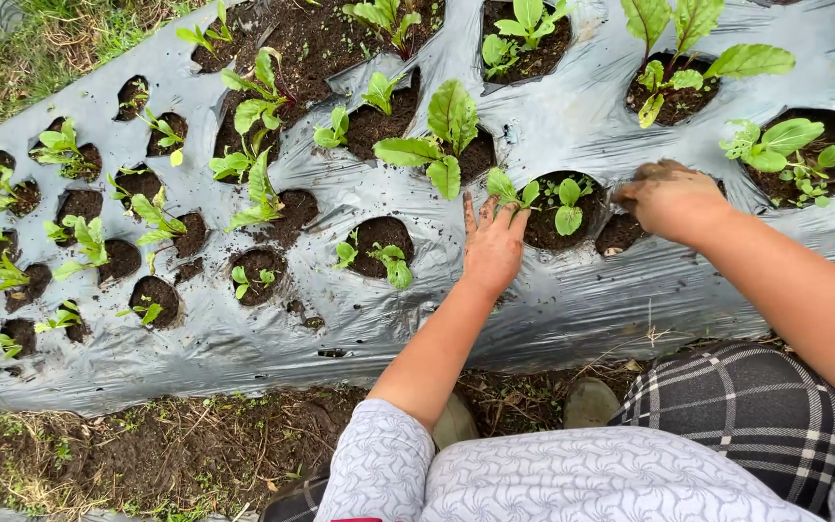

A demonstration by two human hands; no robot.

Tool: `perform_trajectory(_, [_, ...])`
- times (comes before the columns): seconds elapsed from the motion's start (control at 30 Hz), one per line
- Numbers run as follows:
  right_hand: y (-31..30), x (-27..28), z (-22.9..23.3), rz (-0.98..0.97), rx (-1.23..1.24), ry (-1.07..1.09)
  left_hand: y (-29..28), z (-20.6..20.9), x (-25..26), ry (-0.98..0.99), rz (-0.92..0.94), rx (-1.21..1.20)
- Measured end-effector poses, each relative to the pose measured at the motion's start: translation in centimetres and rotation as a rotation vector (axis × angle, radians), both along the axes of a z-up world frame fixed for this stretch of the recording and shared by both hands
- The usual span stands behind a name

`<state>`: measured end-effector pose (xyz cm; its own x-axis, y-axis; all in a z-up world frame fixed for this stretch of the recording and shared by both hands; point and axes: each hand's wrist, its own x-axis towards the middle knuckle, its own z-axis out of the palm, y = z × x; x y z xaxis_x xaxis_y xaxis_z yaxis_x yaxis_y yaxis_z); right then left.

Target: The person kneels on a plastic-covered garden bed and removes small weeds from around young plants by hand. They pull the weeds from the soil and discard them, moving systematically along the row of plants.

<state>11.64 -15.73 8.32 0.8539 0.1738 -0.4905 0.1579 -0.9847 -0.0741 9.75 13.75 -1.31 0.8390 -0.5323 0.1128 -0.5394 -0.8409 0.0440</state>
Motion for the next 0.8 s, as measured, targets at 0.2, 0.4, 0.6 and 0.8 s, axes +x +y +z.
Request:
perform_trajectory(0.2, [1.0, 3.4, -14.9, 0.206, -0.085, -0.484, -0.4, 0.4, -0.4, 0.019, 0.02, -0.002])
perform_trajectory(0.4, [3.0, 0.9, -5.7, 0.181, 0.04, -0.421, -4.5, 5.9, -1.1, 0.075, -0.093, 0.083])
perform_trajectory(0.6, [3.7, 3.0, -11.4, 0.173, -0.051, -0.454, -7.3, 0.3, 0.0, 0.04, -0.092, 0.11])
perform_trajectory(0.8, [3.1, 3.2, -16.1, 0.228, -0.009, -0.608, -5.9, 1.3, -1.4, 0.044, -0.103, 0.092])
